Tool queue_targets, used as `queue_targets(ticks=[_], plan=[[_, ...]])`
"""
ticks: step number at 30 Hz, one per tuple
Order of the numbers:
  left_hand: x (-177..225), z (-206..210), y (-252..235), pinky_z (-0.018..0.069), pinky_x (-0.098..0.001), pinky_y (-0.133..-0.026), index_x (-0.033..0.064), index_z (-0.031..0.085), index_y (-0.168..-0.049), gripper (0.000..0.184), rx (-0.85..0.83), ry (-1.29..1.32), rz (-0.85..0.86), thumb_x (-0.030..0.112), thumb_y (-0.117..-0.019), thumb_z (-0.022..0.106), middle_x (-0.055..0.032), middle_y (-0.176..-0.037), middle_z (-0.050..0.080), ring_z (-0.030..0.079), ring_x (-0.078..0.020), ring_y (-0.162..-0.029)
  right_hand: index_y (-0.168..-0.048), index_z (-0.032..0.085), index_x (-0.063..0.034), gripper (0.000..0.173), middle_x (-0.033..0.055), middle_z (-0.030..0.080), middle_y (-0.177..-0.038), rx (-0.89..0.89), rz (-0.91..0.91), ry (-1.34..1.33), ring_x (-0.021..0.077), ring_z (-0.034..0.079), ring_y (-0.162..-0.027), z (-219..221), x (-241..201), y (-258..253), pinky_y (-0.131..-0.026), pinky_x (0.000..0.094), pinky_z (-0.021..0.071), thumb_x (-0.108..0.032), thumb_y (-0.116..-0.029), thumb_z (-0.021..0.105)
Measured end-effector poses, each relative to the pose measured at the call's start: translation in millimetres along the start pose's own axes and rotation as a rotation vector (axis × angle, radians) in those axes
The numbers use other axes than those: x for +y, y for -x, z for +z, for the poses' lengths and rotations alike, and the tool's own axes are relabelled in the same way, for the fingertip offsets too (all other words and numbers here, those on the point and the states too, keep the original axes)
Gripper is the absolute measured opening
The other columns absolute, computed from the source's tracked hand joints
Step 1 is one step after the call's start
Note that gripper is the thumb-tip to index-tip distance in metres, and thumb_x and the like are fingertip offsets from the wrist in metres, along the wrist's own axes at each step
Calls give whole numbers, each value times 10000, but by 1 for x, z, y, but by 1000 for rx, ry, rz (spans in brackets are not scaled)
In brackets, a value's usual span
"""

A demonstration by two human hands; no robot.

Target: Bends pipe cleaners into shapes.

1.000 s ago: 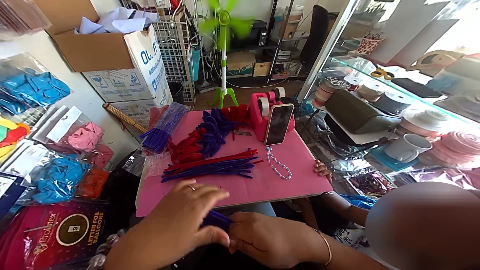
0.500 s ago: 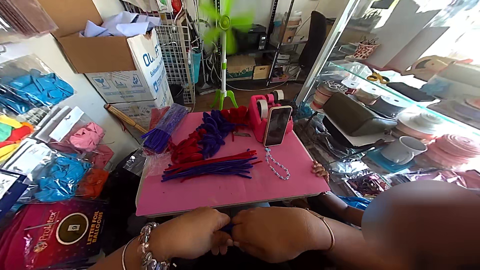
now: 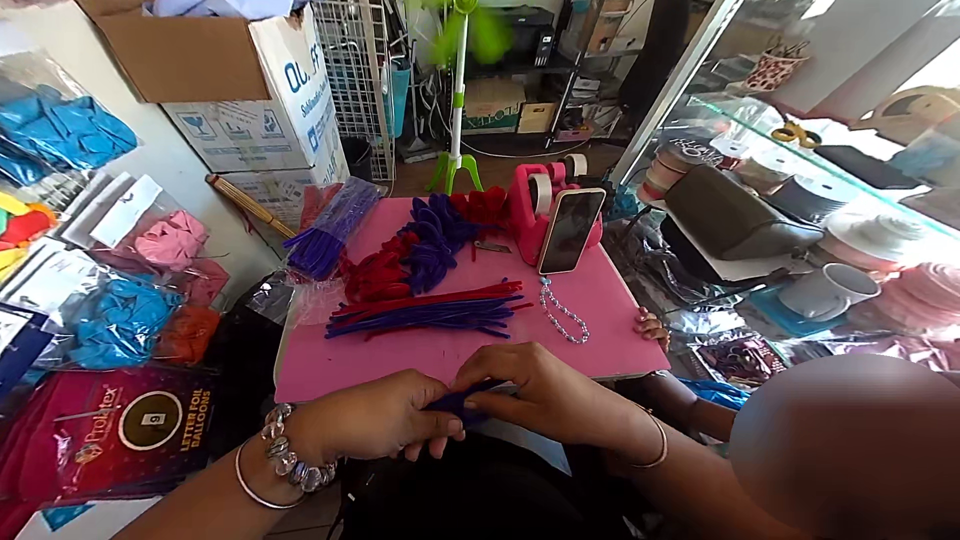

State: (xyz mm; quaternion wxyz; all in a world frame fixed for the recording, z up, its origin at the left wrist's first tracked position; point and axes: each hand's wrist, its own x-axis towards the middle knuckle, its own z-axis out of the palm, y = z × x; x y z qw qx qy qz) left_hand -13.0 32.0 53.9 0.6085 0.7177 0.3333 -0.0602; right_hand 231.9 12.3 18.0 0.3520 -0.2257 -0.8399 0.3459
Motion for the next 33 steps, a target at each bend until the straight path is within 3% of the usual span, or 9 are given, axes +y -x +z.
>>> queue_targets(ticks=[3, 9, 14, 17, 23, 29, 33], plan=[[1, 0, 0, 421, -139, -474, 102, 671, -1028, 189, -7, 5, -11, 226, -1072, 536, 75, -735, 650, 522, 23, -521, -1017, 746, 25, 126, 103, 740, -997, 7, -44, 20, 90, 697, -963, 3, 3, -1, -894, 206, 557, -52, -973, 656], [0, 0, -2, 389, -127, -457, 101, 673, -995, 190, -3, 2, -5, 213, -1070, 539, 78, -727, 662, 503, 38, -505, -1043, 748, 8, 160, 83, 746, -991, -1, 29, 4, 53, 693, -915, 9, 2, 5, -847, 180, 556, -113, -985, 661], [8, -1, -3, 388, -135, -454, 104, 670, -979, 172, 44, 6, -76, 218, -1058, 569, 78, -723, 659, 507, 28, -503, -984, 749, 3, 118, 62, 744, -939, 112, 89, -24, 20, 687, -861, 18, 2, 7, -800, 153, 558, -99, -941, 710], [7, -5, -1, 481, -144, -509, 104, 683, -1015, 65, 164, 198, -50, 158, -1000, 651, 62, -789, 710, 604, 7, -577, -973, 739, -1, 100, 30, 737, -920, 240, 151, -66, -9, 674, -815, 20, 1, 8, -753, 141, 565, -85, -924, 716], [0, 4, 1, 612, -225, -650, 74, 681, -1061, 151, 447, 666, 183, -11, -942, 641, -35, -922, 756, 723, -95, -728, -986, 729, 2, 106, 12, 746, -922, 623, 201, -278, 21, 688, -767, 36, 5, 2, -713, 187, 593, 3, -880, 730], [-12, 42, -22, 603, -225, -628, 63, 708, -1013, 81, 845, 618, 442, 52, -934, 691, -10, -853, 737, 704, -77, -708, -997, 732, -3, 140, 28, 758, -953, 786, 123, -388, 50, 712, -801, 52, 5, -2, -742, 210, 610, 47, -866, 735], [-18, 57, -34, 621, -241, -667, 51, 736, -1013, 85, 968, 611, 586, 57, -940, 694, -26, -888, 749, 722, -91, -746, -1007, 733, -16, 135, 27, 759, -946, 811, 103, -422, 57, 714, -804, 54, 3, -2, -753, 217, 610, 34, -882, 732]])
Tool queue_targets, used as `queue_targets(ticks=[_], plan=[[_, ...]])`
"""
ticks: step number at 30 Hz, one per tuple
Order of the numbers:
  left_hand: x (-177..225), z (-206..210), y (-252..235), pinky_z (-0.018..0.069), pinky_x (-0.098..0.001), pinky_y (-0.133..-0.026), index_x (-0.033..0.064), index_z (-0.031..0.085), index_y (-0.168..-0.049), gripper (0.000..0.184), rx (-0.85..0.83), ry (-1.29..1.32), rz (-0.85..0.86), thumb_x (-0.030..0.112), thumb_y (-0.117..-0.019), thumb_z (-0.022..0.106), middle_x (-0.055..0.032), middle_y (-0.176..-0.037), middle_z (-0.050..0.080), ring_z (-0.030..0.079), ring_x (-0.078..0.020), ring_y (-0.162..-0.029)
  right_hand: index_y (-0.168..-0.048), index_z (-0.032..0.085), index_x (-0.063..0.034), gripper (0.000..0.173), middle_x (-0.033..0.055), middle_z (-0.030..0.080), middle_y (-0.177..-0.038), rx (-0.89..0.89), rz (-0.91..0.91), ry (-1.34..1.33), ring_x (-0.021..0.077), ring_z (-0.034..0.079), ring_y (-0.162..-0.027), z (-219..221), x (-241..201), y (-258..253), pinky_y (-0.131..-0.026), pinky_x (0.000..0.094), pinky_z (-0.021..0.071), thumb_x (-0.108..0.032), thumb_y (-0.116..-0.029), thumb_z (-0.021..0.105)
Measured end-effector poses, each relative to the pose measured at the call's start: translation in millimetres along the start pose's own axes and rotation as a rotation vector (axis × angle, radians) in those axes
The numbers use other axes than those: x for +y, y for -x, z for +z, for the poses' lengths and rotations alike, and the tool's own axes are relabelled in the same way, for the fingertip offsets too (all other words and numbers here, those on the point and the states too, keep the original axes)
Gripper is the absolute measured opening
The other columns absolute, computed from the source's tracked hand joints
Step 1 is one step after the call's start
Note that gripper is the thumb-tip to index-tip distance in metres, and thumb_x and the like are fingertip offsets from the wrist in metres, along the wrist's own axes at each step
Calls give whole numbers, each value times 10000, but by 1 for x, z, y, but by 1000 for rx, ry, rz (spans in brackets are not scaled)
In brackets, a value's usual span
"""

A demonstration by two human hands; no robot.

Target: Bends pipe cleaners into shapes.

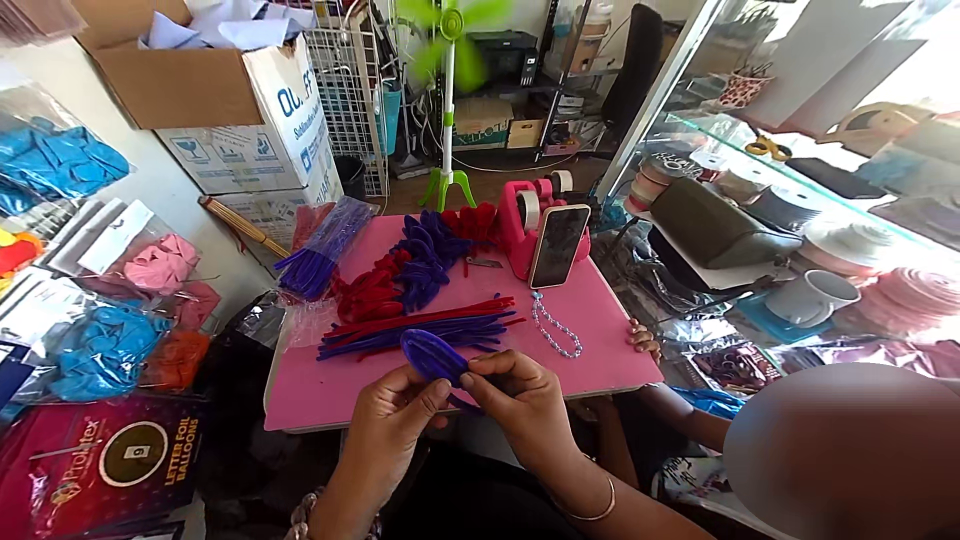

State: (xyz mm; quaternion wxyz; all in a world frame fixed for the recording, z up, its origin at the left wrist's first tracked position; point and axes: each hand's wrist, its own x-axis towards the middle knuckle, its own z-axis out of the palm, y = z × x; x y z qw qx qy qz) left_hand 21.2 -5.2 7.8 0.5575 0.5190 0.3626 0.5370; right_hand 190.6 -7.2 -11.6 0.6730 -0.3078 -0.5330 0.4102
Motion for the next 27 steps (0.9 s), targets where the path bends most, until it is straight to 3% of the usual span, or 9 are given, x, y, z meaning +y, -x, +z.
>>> queue_targets(ticks=[11, 21, 27], plan=[[-9, 19, 10, 639, -271, -686, 24, 707, -1042, 123, 110, 175, 7, -2, -922, 693, -63, -897, 755, 744, -126, -756, -1015, 737, -43, 161, 29, 754, -999, 22, -70, -2, 65, 720, -860, 5, 5, 6, -774, 220, 617, 31, -873, 749], [-18, 18, 9, 613, -227, -659, 58, 737, -1007, 75, 98, 179, 53, 59, -938, 707, -43, -888, 749, 718, -87, -737, -997, 697, -33, 129, 45, 740, -899, -10, 213, -195, 69, 706, -799, 2, -5, 6, -758, 228, 598, 36, -890, 720], [-21, 19, 9, 621, -239, -680, 50, 740, -1004, 99, 113, 185, 36, 46, -905, 742, -47, -887, 752, 724, -93, -748, -995, 726, -25, 127, 53, 751, -908, 9, 197, -199, 66, 711, -804, 1, -1, 8, -761, 230, 602, 32, -882, 736]])
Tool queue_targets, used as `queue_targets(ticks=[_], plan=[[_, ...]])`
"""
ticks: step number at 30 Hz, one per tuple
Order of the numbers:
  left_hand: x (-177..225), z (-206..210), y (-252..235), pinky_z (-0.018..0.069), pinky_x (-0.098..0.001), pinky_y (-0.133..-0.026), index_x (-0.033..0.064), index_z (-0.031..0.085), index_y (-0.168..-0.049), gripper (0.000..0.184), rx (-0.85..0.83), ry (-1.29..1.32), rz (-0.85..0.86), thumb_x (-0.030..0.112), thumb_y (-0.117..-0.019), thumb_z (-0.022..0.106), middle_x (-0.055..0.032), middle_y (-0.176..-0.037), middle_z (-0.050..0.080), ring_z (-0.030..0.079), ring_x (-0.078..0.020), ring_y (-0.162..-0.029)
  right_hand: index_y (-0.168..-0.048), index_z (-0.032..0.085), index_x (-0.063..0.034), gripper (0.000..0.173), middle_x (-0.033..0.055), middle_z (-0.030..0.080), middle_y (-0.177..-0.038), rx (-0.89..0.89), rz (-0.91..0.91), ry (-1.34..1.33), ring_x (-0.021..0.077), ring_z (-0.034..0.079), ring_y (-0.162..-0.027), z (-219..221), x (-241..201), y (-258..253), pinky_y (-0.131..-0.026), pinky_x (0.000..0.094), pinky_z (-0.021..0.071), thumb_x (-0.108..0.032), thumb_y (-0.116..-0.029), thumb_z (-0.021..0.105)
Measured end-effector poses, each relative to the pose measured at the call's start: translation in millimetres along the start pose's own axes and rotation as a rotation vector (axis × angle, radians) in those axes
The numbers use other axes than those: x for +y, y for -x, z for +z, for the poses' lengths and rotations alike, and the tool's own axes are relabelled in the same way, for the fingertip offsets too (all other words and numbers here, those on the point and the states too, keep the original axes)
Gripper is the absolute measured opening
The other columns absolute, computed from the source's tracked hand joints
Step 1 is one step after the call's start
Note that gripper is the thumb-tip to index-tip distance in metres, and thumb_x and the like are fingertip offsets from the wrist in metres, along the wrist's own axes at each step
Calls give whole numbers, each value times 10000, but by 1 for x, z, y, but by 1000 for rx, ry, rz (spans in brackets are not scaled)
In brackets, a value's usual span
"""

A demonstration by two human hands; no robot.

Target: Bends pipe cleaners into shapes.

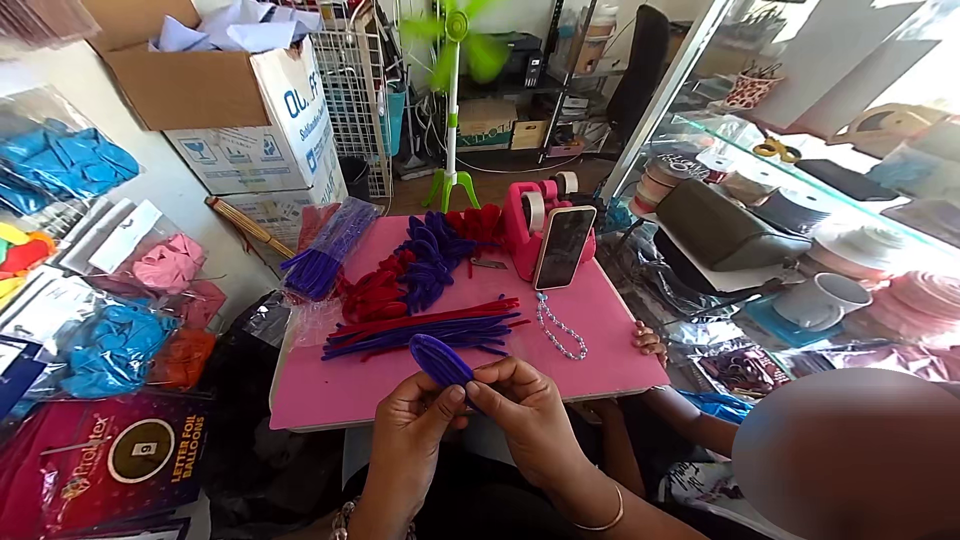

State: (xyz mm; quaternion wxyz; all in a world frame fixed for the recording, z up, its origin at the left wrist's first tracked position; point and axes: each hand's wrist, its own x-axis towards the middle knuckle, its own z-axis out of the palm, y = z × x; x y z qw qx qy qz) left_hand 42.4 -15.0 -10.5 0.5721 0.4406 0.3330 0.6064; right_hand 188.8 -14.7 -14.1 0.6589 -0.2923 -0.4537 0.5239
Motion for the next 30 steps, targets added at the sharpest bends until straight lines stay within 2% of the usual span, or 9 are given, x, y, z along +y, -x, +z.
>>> queue_targets(ticks=[7, 14, 18, 20, 23, 27, 30], plan=[[0, 0, 0, 607, -216, -650, 63, 731, -1000, 74, 11, -12, 37, 39, -941, 693, -39, -875, 752, 717, -75, -729, -1022, 735, -9, 113, 27, 751, -914, -47, -73, 153, 56, 704, -796, -3, 1, 0, -755, 219, 602, -5, -910, 723], [10, -1, -1, 624, -247, -664, 28, 730, -1037, 121, -6, 51, -142, 6, -922, 699, -68, -891, 756, 733, -105, -748, -1008, 733, -2, 107, 35, 744, -951, -80, -190, 287, 59, 708, -824, -4, -1, -1, -756, 208, 609, -9, -902, 733], [11, 0, -2, 615, -234, -640, 37, 742, -984, 74, -3, 68, -156, 20, -934, 690, -75, -867, 754, 727, -99, -725, -994, 743, -7, 102, 48, 737, -967, -87, -260, 385, 73, 705, -865, -5, -1, -2, -770, 202, 603, -38, -897, 747], [9, 2, -2, 593, -208, -593, 45, 742, -967, 63, 12, 72, -135, 38, -947, 683, -74, -852, 752, 716, -78, -704, -994, 750, -20, 96, 45, 736, -973, -84, -304, 456, 78, 702, -903, -6, 0, -2, -794, 203, 600, -65, -909, 745], [5, 5, -3, 544, -177, -544, 41, 735, -954, 67, 84, 100, -147, 52, -957, 669, -84, -836, 742, 687, -62, -671, -1045, 761, -55, 139, 28, 742, -1025, -105, -425, 645, 99, 684, -1018, -8, 0, -1, -900, 234, 571, -134, -934, 730], [7, 10, -2, 552, -187, -564, 36, 708, -967, 89, 149, 222, -261, 65, -984, 626, -85, -828, 720, 667, -68, -645, -1102, 749, -83, 257, 15, 730, -1054, -100, -558, 840, 105, 650, -1081, -6, 1, 0, -957, 226, 529, -238, -900, 786], [5, 12, -1, 578, -217, -610, 33, 706, -989, 73, 159, 277, -287, 61, -976, 640, -112, -895, 736, 702, -101, -712, -1066, 758, -86, 181, 17, 733, -1033, -79, -603, 884, 106, 658, -1058, -6, 3, -1, -947, 215, 529, -191, -918, 763]])
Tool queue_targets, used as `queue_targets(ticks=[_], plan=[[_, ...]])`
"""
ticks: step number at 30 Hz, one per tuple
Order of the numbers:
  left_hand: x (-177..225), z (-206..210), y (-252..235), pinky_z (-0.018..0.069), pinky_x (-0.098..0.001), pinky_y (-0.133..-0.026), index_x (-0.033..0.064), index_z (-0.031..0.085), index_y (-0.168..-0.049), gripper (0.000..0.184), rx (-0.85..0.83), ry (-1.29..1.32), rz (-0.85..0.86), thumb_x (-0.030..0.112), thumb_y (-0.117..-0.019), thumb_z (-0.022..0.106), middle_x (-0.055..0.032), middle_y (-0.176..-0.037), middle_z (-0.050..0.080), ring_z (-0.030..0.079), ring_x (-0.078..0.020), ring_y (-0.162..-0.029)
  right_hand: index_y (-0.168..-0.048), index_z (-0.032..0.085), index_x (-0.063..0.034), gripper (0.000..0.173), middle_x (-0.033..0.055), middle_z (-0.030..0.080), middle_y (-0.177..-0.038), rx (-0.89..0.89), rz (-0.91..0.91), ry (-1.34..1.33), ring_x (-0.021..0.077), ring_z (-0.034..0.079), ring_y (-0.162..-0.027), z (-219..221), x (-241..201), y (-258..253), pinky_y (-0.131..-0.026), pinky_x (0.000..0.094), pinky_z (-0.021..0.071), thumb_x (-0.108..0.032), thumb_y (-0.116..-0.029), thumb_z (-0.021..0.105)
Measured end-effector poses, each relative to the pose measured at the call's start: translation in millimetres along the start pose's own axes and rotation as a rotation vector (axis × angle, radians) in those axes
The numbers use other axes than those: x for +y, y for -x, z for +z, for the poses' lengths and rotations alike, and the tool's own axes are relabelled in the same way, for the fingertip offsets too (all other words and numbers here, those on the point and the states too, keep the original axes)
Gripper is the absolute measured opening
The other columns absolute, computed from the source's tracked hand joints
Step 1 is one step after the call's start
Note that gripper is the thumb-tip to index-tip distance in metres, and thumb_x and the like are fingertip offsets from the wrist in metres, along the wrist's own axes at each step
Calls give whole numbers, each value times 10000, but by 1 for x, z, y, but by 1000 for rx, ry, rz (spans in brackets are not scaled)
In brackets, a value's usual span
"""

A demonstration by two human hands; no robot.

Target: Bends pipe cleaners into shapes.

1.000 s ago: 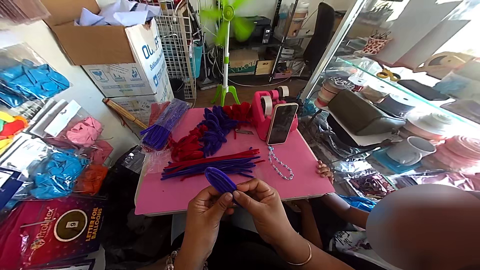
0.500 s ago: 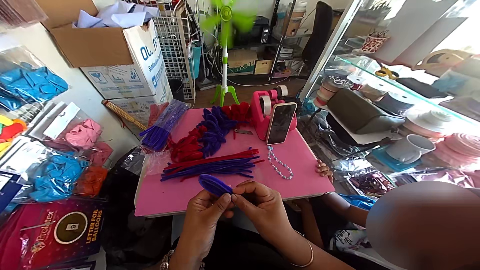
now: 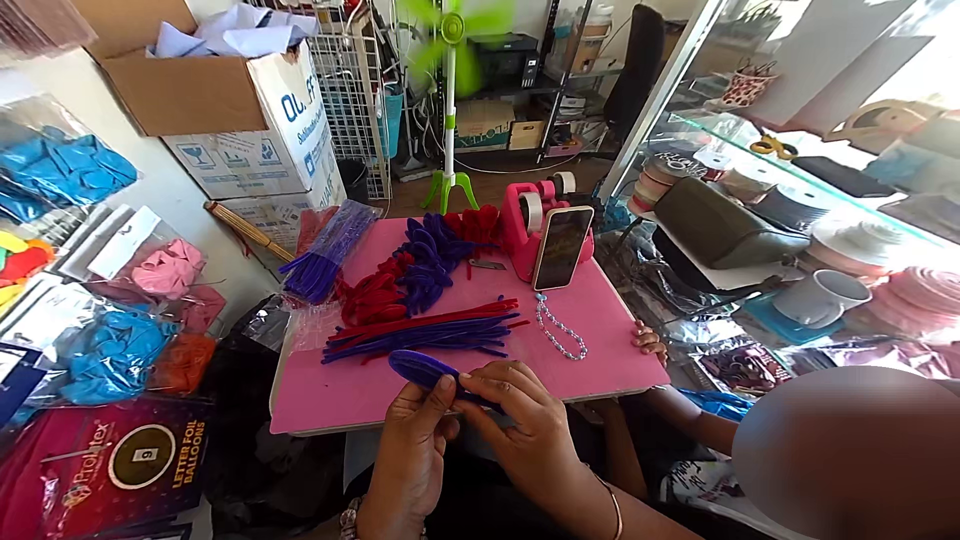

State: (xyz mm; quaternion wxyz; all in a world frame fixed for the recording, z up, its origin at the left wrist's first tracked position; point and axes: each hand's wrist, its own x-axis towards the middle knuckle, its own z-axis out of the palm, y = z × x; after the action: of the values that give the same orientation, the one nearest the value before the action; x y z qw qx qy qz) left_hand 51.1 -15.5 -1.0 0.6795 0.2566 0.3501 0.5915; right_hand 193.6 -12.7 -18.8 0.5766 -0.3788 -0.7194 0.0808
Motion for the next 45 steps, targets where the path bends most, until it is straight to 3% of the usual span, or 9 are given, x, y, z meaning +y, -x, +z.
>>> queue_targets(ticks=[12, 16, 18, 20, 25, 28, 32, 38, 45], plan=[[1, 8, 3, 588, -245, -684, 50, 715, -979, 106, 73, -54, -39, 65, -997, 612, -71, -919, 735, 708, -111, -817, -965, 784, -64, 78, 18, 750, -964, -14, 72, -161, 74, 686, -950, -5, 9, -4, -848, 191, 564, -87, -912, 732], [12, -7, -5, 601, -323, -810, 69, 673, -1144, 187, 11, -132, 8, 182, -1036, 569, -48, -1073, 727, 707, -146, -962, -968, 784, -40, 84, 22, 758, -973, -87, 229, -346, 49, 710, -922, -15, 14, -11, -826, 191, 596, -79, -901, 751], [31, -21, -14, 589, -323, -835, 110, 601, -1337, 387, -56, -265, 147, 359, -1083, 448, 2, -1213, 683, 680, -134, -1049, -972, 785, -34, 89, 20, 761, -980, -118, 246, -372, 42, 714, -920, -23, 17, -16, -830, 194, 600, -79, -903, 750], [58, -28, -24, 584, -314, -856, 131, 575, -1377, 481, -113, -394, 269, 429, -1107, 312, 23, -1227, 677, 673, -133, -1075, -977, 786, -38, 91, 14, 760, -985, -155, 226, -376, 38, 711, -922, -32, 20, -20, -829, 189, 598, -85, -908, 749], [101, -17, -31, 537, -300, -987, 81, 682, -1246, 429, -540, -1142, 564, 431, -1029, 562, -3, -1206, 705, 650, -87, -1134, -969, 785, -69, 84, 6, 752, -976, -273, 78, -287, 30, 687, -966, -45, 13, -35, -868, 173, 562, -126, -923, 743], [107, 6, -28, 540, -333, -923, 163, 747, -1149, 352, -721, -1498, 488, 439, -1016, 573, 35, -1105, 730, 665, -65, -1049, -955, 781, -68, 77, 11, 756, -959, -306, -45, -201, 65, 683, -995, -48, 7, -42, -924, 201, 543, -120, -925, 734], [107, 25, -27, 539, -356, -769, 102, 726, -1110, 325, -860, -1621, 336, 351, -1062, 522, -38, -985, 715, 663, -135, -856, -945, 781, -96, 92, -2, 755, -947, -296, -164, -52, 94, 681, -991, -52, 4, -45, -933, 235, 533, -150, -950, 707], [96, 25, -25, 558, -289, -755, 101, 719, -1061, 317, -826, -1582, 314, 333, -1071, 504, 4, -903, 727, 686, -86, -806, -953, 772, -116, 111, -11, 747, -952, -264, -215, 63, 110, 674, -997, -54, 4, -42, -920, 258, 530, -159, -977, 672], [86, 15, -26, 534, -203, -655, 97, 726, -983, 305, -766, -1530, 503, 301, -1054, 511, 6, -828, 697, 642, -44, -697, -1021, 776, -138, 157, -11, 731, -933, -202, -227, 166, 126, 661, -974, -47, 5, -38, -885, 258, 523, -231, -1002, 652]])
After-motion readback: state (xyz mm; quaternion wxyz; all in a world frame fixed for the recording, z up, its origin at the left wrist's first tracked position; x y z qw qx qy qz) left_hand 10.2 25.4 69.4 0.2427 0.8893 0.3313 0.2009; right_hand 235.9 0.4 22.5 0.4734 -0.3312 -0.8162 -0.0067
